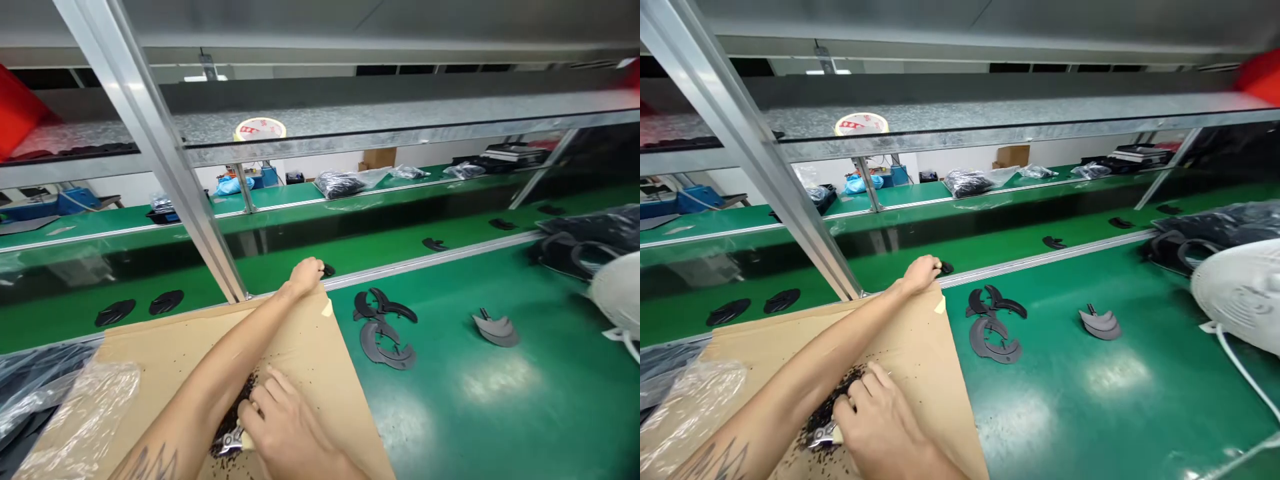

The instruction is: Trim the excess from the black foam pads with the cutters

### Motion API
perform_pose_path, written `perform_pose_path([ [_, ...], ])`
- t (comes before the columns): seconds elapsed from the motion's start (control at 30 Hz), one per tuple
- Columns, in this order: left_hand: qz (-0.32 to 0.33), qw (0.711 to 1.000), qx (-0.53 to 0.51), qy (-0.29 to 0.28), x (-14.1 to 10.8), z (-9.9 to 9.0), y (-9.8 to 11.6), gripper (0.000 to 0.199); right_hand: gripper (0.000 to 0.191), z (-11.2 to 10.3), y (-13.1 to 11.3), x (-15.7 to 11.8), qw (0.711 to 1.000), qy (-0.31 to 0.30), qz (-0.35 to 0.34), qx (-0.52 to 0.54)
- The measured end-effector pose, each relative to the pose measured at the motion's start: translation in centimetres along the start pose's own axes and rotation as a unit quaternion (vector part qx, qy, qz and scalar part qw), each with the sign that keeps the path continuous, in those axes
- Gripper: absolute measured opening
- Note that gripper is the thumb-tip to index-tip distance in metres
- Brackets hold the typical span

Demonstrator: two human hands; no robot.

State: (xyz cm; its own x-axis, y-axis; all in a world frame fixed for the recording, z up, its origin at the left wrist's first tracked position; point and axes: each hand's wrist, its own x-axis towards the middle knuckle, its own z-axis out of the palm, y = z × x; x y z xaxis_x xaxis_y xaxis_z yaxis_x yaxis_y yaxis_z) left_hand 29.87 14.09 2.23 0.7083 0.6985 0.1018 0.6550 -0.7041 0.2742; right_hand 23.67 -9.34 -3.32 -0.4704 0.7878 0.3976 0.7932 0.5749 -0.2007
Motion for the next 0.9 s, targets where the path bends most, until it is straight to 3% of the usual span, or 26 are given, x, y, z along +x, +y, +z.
perform_pose_path([
  [0.2, 0.057, 0.991, -0.058, 0.107, -7.2, -4.6, -3.5, 0.016, 0.021, 0.2, -0.7, -0.4, 0.998, 0.001, 0.056, 0.001],
  [0.3, 0.105, 0.980, -0.109, 0.127, -12.6, -5.8, -6.3, 0.024, 0.020, 0.0, -1.1, -0.4, 0.982, 0.093, 0.151, 0.061],
  [0.4, 0.100, 0.976, -0.151, 0.120, -18.3, -6.1, -8.6, 0.033, 0.033, -0.8, -1.2, -0.1, 0.940, 0.212, 0.228, 0.142],
  [0.5, 0.060, 0.974, -0.197, 0.097, -23.6, -6.5, -8.6, 0.030, 0.039, -2.0, -1.1, 0.2, 0.914, 0.261, 0.226, 0.213],
  [0.6, 0.034, 0.962, -0.259, 0.083, -27.6, -6.6, -6.5, 0.026, 0.030, -2.8, -0.9, 0.6, 0.923, 0.226, 0.169, 0.260],
  [0.7, 0.022, 0.944, -0.320, 0.071, -29.5, -6.2, -5.3, 0.022, 0.022, -2.6, -0.2, 1.4, 0.942, 0.148, 0.099, 0.284],
  [0.8, 0.000, 0.942, -0.330, 0.067, -30.8, -5.7, -5.9, 0.016, 0.023, -1.7, 0.7, 2.5, 0.951, 0.124, 0.069, 0.275],
  [0.9, -0.014, 0.951, -0.303, 0.064, -32.9, -6.1, -7.0, 0.022, 0.029, -1.2, 1.0, 3.0, 0.952, 0.127, 0.090, 0.264],
])
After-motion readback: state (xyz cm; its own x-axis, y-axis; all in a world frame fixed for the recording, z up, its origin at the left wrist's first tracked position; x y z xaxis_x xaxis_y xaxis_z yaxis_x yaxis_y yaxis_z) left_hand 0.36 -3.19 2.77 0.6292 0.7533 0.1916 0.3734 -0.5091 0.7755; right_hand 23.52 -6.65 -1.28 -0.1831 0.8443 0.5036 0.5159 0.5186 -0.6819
